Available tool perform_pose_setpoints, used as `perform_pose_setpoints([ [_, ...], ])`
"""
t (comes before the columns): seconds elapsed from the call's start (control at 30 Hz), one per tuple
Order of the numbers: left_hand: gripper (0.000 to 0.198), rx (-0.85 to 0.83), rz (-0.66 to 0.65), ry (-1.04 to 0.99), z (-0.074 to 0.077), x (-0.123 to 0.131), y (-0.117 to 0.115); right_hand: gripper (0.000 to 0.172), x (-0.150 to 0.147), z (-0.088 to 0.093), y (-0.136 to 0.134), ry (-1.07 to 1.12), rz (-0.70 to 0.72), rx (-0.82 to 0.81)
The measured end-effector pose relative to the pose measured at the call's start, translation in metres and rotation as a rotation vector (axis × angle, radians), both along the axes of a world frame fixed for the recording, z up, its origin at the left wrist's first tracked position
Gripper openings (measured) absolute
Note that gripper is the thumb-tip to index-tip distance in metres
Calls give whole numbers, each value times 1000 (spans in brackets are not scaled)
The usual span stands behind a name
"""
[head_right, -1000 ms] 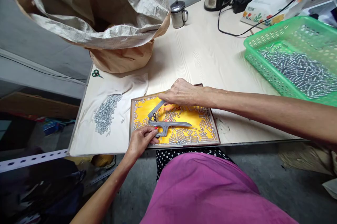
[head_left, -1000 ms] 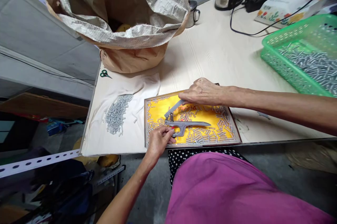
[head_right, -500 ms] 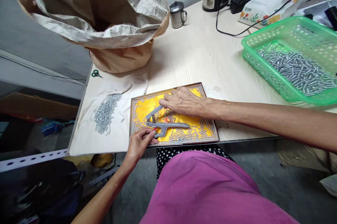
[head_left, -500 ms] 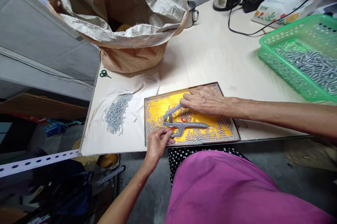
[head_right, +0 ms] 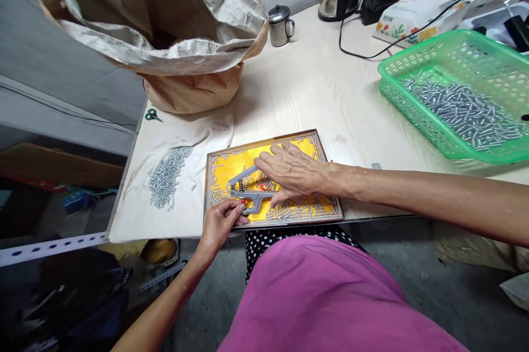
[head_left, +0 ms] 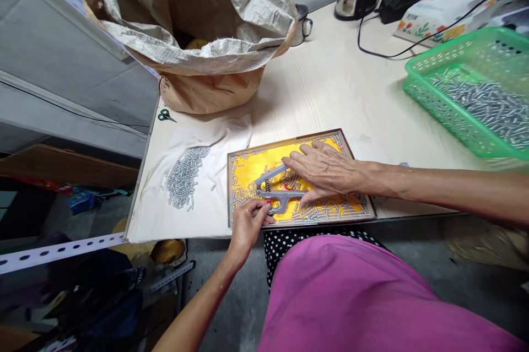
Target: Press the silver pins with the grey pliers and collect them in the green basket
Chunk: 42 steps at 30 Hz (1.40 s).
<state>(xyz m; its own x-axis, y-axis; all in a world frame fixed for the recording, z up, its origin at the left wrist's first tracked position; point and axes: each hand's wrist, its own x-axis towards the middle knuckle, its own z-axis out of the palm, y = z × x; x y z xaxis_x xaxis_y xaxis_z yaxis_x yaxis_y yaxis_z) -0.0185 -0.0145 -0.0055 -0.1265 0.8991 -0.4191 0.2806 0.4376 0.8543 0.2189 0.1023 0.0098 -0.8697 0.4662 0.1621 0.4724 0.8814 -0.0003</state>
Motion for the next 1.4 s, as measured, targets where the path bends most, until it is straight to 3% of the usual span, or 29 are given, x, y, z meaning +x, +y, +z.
perform_pose_setpoints([
  [0.13,28,1,0,17,-1,1,0,95,3,-8,-13,7,-22,24],
  [0.37,34,48,-47,94,-3,-1,-4,73,1,-22,-30,32,-90,56],
  [0.5,30,459,-92,572,11,7,-11,61,-5,-24,-36,63,-121,-4],
  [0.57,42,657,-204,837,19,18,-8,60,-8,-23,-38,86,-118,-29],
  [0.63,58,731,-378,1004,25,30,3,59,-11,-21,-41,108,-120,-44],
  [0.73,69,699,-588,1084,24,42,24,58,-12,-21,-45,127,-136,-56],
  [0.87,63,678,-699,1110,20,45,43,58,-12,-25,-51,127,-217,-8],
  [0.97,54,684,-729,1139,20,44,50,49,-13,-28,-48,71,-275,45],
  [1.17,37,586,-748,1090,20,42,60,31,-10,-23,-24,-26,-121,-63],
  [1.4,31,544,-720,1027,18,40,67,24,-5,-27,-10,-75,-91,-119],
])
